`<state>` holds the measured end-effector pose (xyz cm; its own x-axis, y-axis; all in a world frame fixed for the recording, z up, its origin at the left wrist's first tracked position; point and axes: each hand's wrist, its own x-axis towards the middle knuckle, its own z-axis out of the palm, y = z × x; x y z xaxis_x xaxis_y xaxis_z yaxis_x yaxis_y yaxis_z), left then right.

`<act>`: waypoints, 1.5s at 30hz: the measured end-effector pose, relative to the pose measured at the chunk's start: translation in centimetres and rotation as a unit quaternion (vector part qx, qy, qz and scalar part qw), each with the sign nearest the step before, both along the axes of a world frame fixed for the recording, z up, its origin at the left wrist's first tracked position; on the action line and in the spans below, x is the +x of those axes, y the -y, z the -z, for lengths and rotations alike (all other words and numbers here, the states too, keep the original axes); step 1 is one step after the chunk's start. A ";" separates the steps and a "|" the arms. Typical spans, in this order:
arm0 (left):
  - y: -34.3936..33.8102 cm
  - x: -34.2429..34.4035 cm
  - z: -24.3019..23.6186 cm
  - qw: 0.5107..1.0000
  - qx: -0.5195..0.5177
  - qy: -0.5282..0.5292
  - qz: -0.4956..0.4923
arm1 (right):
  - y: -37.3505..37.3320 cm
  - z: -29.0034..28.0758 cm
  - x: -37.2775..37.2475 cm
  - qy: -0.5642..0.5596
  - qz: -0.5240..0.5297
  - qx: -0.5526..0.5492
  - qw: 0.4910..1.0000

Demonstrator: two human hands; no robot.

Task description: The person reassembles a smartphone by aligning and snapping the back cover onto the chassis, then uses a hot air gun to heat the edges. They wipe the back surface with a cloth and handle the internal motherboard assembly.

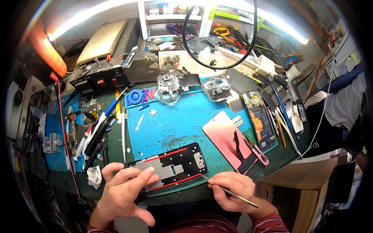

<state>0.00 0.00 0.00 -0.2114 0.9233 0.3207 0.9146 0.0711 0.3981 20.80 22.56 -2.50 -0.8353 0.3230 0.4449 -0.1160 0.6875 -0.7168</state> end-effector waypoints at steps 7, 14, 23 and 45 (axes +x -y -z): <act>0.0 -0.2 -0.2 1.000 -0.001 -0.005 0.001 | 0.0 0.0 -0.3 -0.009 -0.008 0.008 1.000; 0.0 -0.1 0.0 1.000 0.000 -0.008 0.001 | -0.1 -0.1 -0.5 -0.027 -0.028 0.006 0.999; 0.1 -0.1 0.0 1.000 -0.002 -0.004 -0.001 | -0.1 0.2 -0.1 -0.021 -0.009 0.006 1.000; 0.0 -0.1 0.1 1.000 -0.004 0.002 0.000 | 0.0 -0.1 0.1 -0.004 0.001 0.022 1.000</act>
<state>-0.11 -0.01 -0.07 -0.2130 0.9257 0.3127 0.9128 0.0744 0.4016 20.85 22.61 -2.37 -0.8313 0.3037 0.4655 -0.1206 0.7190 -0.6845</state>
